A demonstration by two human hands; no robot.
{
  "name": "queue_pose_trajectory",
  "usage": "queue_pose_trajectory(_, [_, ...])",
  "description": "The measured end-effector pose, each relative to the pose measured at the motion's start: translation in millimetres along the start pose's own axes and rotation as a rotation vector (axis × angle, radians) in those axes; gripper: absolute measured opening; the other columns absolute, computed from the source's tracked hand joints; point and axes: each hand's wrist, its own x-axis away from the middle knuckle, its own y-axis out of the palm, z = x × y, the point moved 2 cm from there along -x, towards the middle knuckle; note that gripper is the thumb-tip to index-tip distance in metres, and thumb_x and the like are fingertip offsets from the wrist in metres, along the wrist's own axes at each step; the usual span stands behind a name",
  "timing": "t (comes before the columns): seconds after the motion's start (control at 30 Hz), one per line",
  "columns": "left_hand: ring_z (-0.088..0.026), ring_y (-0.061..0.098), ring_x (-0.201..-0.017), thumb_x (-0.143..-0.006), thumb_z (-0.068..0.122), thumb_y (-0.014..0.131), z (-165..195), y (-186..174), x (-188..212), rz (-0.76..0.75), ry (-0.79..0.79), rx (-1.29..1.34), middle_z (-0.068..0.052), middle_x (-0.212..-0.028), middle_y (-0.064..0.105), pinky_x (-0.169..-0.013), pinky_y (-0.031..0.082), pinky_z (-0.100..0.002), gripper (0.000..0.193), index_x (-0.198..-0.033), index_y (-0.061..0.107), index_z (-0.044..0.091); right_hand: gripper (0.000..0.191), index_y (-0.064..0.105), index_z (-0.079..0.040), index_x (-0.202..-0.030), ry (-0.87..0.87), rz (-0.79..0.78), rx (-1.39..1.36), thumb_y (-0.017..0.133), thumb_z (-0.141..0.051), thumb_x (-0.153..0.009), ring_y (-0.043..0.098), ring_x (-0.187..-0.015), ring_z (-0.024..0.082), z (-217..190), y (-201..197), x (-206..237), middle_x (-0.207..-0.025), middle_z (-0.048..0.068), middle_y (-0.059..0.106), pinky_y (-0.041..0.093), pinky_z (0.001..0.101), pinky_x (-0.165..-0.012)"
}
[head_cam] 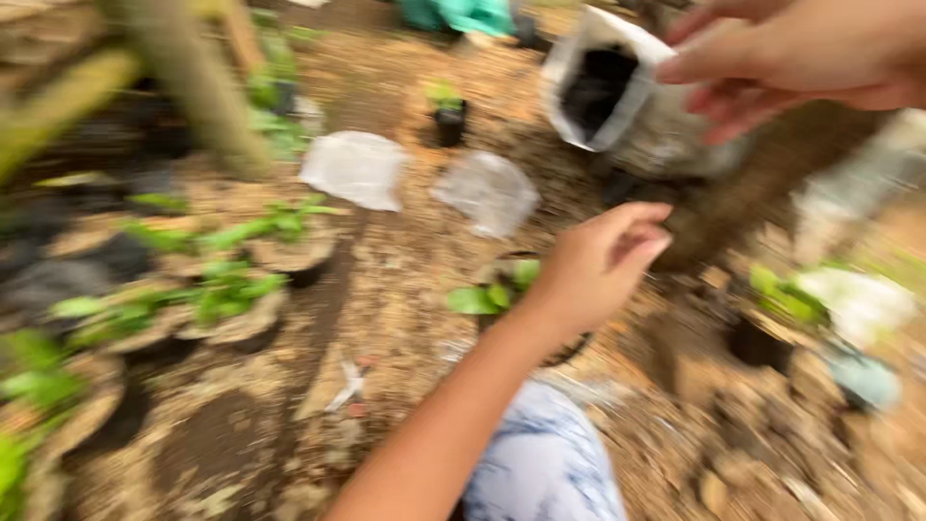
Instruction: The person trims small potted plants using scissors, cutting leaves and stems. The person then attaches a metal wire hanger to the pot to secure the plant.
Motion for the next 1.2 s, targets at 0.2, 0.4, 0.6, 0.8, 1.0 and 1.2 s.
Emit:
queue_pose_trajectory(0.2, [-0.017,0.075,-0.087,-0.093,0.033,0.068,-47.7,105.3,54.3,-0.827,-0.39,0.007,-0.007,-0.105,0.077,-0.079,0.059,-0.034,0.038,-0.123,0.07,0.01,0.066,0.047,-0.014,-0.148,0.214,0.044,0.084,0.068,-0.037,-0.09,0.078,-0.099,0.028,39.3,-13.4,120.1,-0.11,0.016,0.076,0.06,0.0427,-0.092])
queue_pose_trajectory(0.4, [-0.015,0.071,-0.089,-0.092,0.028,0.067,-115.9,158.4,67.2,-0.661,-0.445,-0.119,-0.005,-0.104,0.076,-0.08,0.055,-0.034,0.031,-0.116,0.075,0.01,0.059,0.049,-0.021,-0.148,0.464,0.073,0.127,0.066,-0.04,-0.095,0.077,-0.103,0.028,102.0,-25.7,185.4,-0.115,0.016,0.078,0.054,0.0442,-0.101])
queue_pose_trajectory(0.6, [-0.027,0.071,-0.092,-0.097,0.008,0.059,-160.2,167.9,86.7,-0.803,-0.307,-0.711,-0.013,-0.104,0.073,-0.084,0.055,-0.044,0.019,-0.108,0.075,0.012,0.06,0.048,-0.021,-0.146,0.738,0.063,0.157,0.065,-0.045,-0.093,0.075,-0.104,0.032,202.8,-35.3,229.4,-0.124,0.016,0.072,0.058,0.0461,-0.1])
queue_pose_trajectory(0.8, [-0.032,0.067,-0.095,-0.096,0.01,0.062,-159.3,170.3,87.2,-0.8,-0.301,-0.653,-0.016,-0.104,0.071,-0.084,0.054,-0.047,0.014,-0.105,0.072,0.008,0.05,0.065,-0.013,-0.137,0.848,0.138,0.149,0.066,-0.044,-0.097,0.08,-0.098,0.033,338.8,-45.6,262.9,-0.12,0.009,0.077,0.066,0.0418,-0.088])
queue_pose_trajectory(1.0, [-0.029,0.069,-0.094,-0.096,0.007,0.062,-155.3,167.3,83.6,-0.861,-0.45,-0.665,-0.015,-0.103,0.072,-0.086,0.056,-0.044,0.014,-0.105,0.073,0.009,0.035,0.079,-0.015,-0.127,0.923,0.23,0.332,0.063,-0.034,-0.102,0.081,-0.083,0.03,434.9,-66.2,292.6,-0.107,0.018,0.077,0.063,0.0419,-0.082])
queue_pose_trajectory(1.2, [-0.03,0.069,-0.094,-0.094,0.005,0.063,-159.0,164.7,85.9,-0.813,-0.331,-0.662,-0.016,-0.103,0.073,-0.084,0.055,-0.045,0.014,-0.104,0.073,0.006,0.032,0.078,-0.021,-0.126,0.941,0.22,0.41,0.059,-0.036,-0.104,0.081,-0.081,0.028,450.1,-69.1,295.4,-0.099,0.014,0.08,0.065,0.0417,-0.085])
